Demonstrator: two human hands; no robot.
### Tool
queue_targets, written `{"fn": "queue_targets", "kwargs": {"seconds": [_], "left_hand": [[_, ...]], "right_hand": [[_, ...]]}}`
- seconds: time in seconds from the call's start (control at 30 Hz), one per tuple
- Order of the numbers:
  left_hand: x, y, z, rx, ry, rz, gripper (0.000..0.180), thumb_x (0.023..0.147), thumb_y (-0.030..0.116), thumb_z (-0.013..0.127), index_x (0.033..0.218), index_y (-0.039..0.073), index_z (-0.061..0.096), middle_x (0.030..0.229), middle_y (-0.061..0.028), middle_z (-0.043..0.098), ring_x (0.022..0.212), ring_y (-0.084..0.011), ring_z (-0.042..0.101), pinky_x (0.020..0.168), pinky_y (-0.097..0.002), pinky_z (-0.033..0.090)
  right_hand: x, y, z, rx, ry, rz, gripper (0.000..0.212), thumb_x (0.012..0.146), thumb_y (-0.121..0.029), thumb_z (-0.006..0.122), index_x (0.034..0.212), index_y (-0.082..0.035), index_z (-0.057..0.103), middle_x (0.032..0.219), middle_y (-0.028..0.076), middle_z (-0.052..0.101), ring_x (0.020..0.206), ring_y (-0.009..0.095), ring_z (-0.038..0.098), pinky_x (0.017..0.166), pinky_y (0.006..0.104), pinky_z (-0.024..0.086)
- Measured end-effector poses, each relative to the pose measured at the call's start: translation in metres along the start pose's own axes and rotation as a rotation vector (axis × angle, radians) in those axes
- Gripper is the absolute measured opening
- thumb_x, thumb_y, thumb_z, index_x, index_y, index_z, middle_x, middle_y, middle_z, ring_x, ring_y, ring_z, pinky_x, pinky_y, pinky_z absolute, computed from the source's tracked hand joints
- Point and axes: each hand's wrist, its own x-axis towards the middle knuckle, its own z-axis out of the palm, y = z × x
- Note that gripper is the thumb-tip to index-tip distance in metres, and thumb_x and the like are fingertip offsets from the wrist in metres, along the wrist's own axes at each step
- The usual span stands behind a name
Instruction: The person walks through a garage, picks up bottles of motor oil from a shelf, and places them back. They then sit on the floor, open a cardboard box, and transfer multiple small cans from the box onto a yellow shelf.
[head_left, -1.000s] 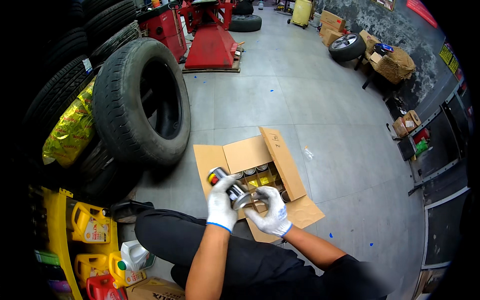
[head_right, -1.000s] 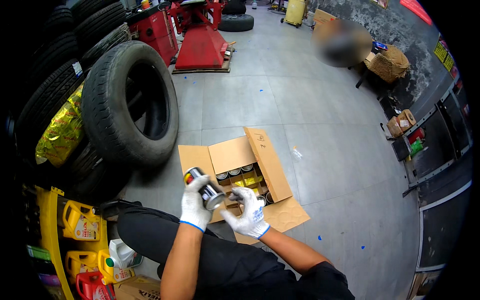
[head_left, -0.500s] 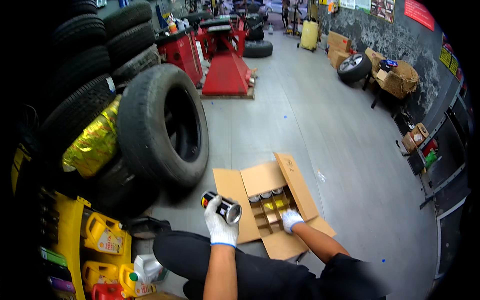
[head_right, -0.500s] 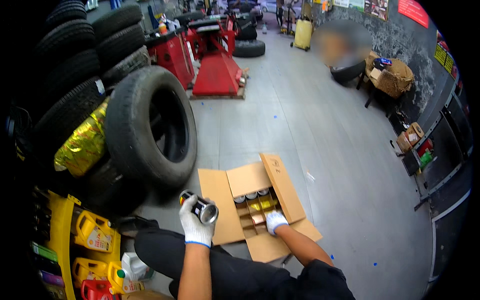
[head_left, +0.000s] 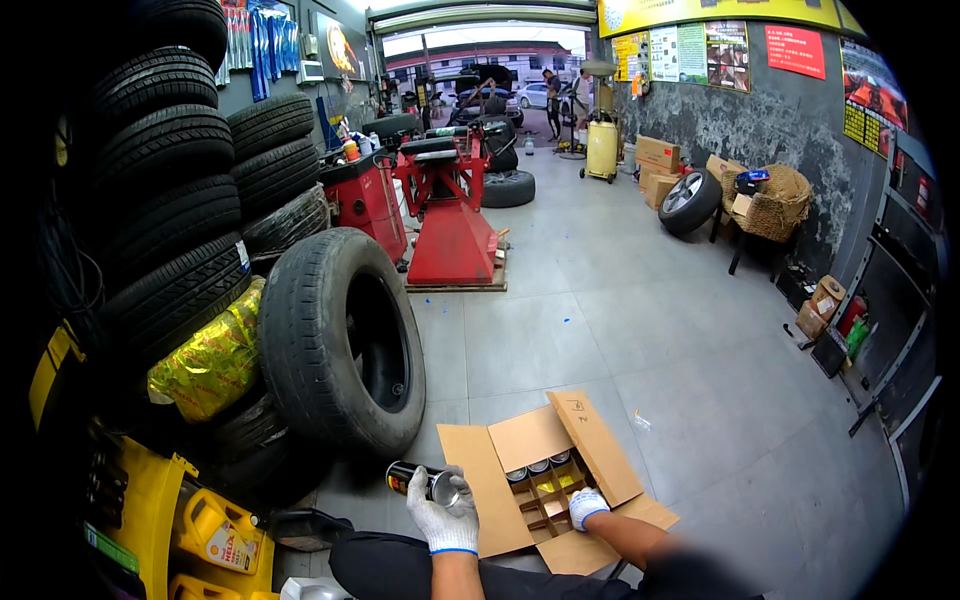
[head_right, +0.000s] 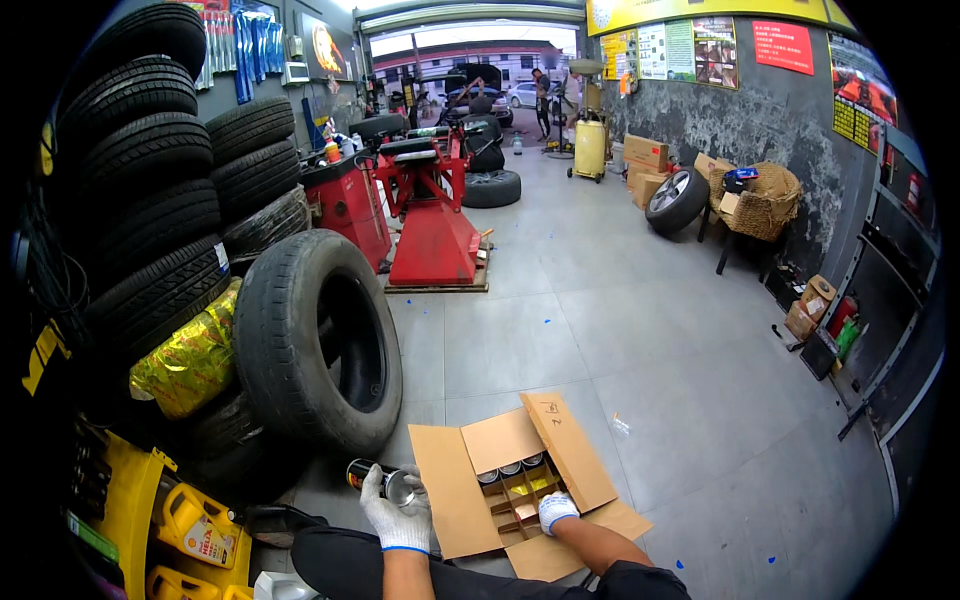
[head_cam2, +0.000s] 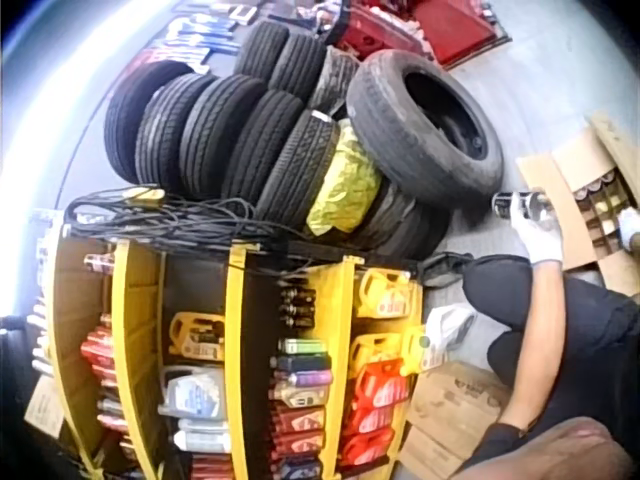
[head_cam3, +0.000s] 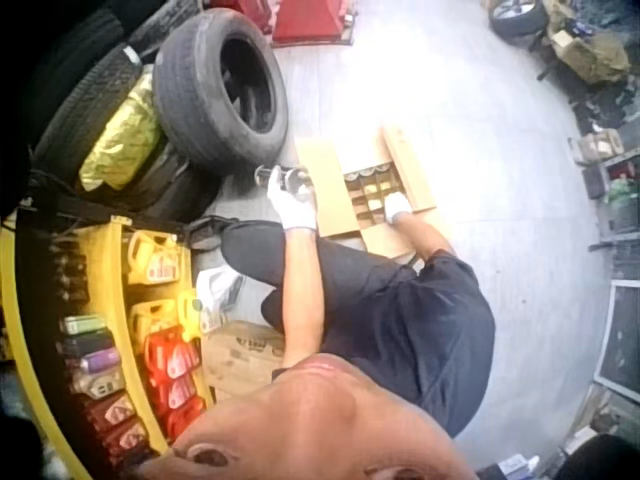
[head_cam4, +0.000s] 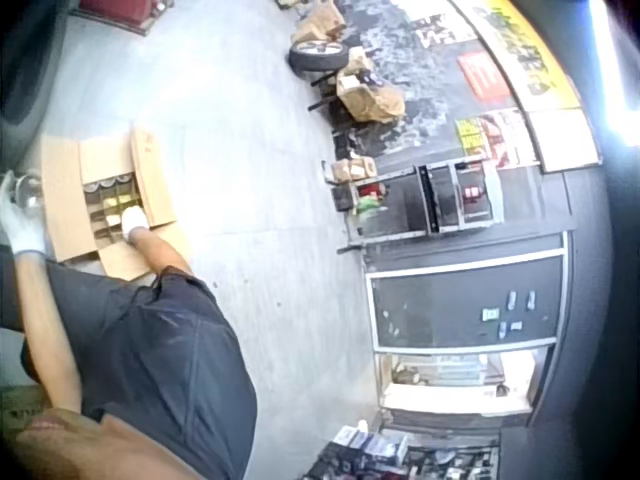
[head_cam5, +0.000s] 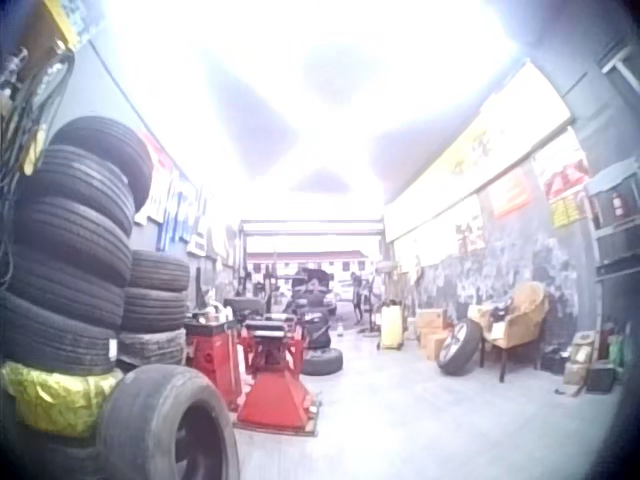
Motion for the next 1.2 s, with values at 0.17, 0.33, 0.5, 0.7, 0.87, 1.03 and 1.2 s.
{"fn": "queue_targets", "kwargs": {"seconds": [0.17,0.33,0.5,0.7,0.87,1.03,1.2], "left_hand": [[0.011,0.010,0.001,0.015,0.056,0.099,0.040,0.102,0.037,0.079,0.115,0.002,0.064,0.094,-0.0124,0.072,0.079,-0.0188,0.073,0.066,-0.0272,0.064],[0.017,0.006,-0.012,0.118,0.046,0.091,0.039,0.101,0.048,0.078,0.100,0.011,0.066,0.086,-0.0081,0.068,0.070,-0.0181,0.065,0.060,-0.0292,0.056],[0.019,0.000,-0.008,0.176,0.092,0.138,0.034,0.100,0.045,0.076,0.098,0.013,0.066,0.089,-0.0075,0.069,0.083,-0.0246,0.068,0.077,-0.0414,0.059],[0.010,-0.012,0.001,0.266,-0.067,0.003,0.033,0.098,0.033,0.074,0.119,0.011,0.062,0.107,-0.0112,0.071,0.112,-0.0374,0.074,0.098,-0.0665,0.062],[0.010,-0.001,-0.007,0.337,-0.102,0.008,0.036,0.094,0.037,0.071,0.105,0.003,0.066,0.091,-0.0161,0.071,0.087,-0.0364,0.074,0.087,-0.0541,0.065],[0.013,0.006,-0.009,0.331,-0.092,0.070,0.037,0.091,0.039,0.070,0.091,0.002,0.068,0.082,-0.0162,0.070,0.076,-0.0353,0.072,0.076,-0.0487,0.065],[-0.002,0.006,0.005,0.337,-0.113,0.094,0.035,0.092,0.037,0.071,0.097,0.002,0.067,0.084,-0.0161,0.070,0.080,-0.0359,0.073,0.081,-0.0529,0.065]], "right_hand": [[-0.047,-0.016,-0.120,0.132,-0.042,0.001,0.042,0.092,-0.022,0.080,0.126,0.003,0.082,0.133,0.025,0.079,0.126,0.042,0.075,0.109,0.0487,0.060],[-0.129,-0.022,-0.218,0.228,0.341,-0.080,0.053,0.087,-0.033,0.087,0.122,0.004,0.074,0.121,0.028,0.074,0.119,0.042,0.072,0.107,0.0511,0.059],[-0.197,-0.035,-0.309,0.787,0.519,-0.130,0.071,0.078,-0.046,0.095,0.121,0.006,0.073,0.121,0.026,0.070,0.109,0.035,0.076,0.098,0.0473,0.064],[-0.200,-0.094,-0.305,1.068,0.694,-0.211,0.072,0.076,-0.044,0.101,0.121,0.005,0.074,0.115,0.020,0.070,0.092,0.025,0.078,0.086,0.0390,0.065],[-0.199,-0.117,-0.303,1.135,0.819,-0.316,0.057,0.090,-0.037,0.094,0.125,0.003,0.074,0.114,0.016,0.073,0.096,0.025,0.075,0.088,0.0378,0.063],[-0.113,-0.081,-0.207,1.435,0.336,-0.233,0.040,0.113,-0.027,0.065,0.135,0.005,0.073,0.124,0.021,0.080,0.108,0.027,0.080,0.095,0.0397,0.064],[-0.045,-0.004,-0.075,0.616,0.160,0.279,0.072,0.104,-0.054,0.061,0.143,0.006,0.069,0.152,0.034,0.066,0.142,0.046,0.065,0.121,0.0524,0.052]]}}
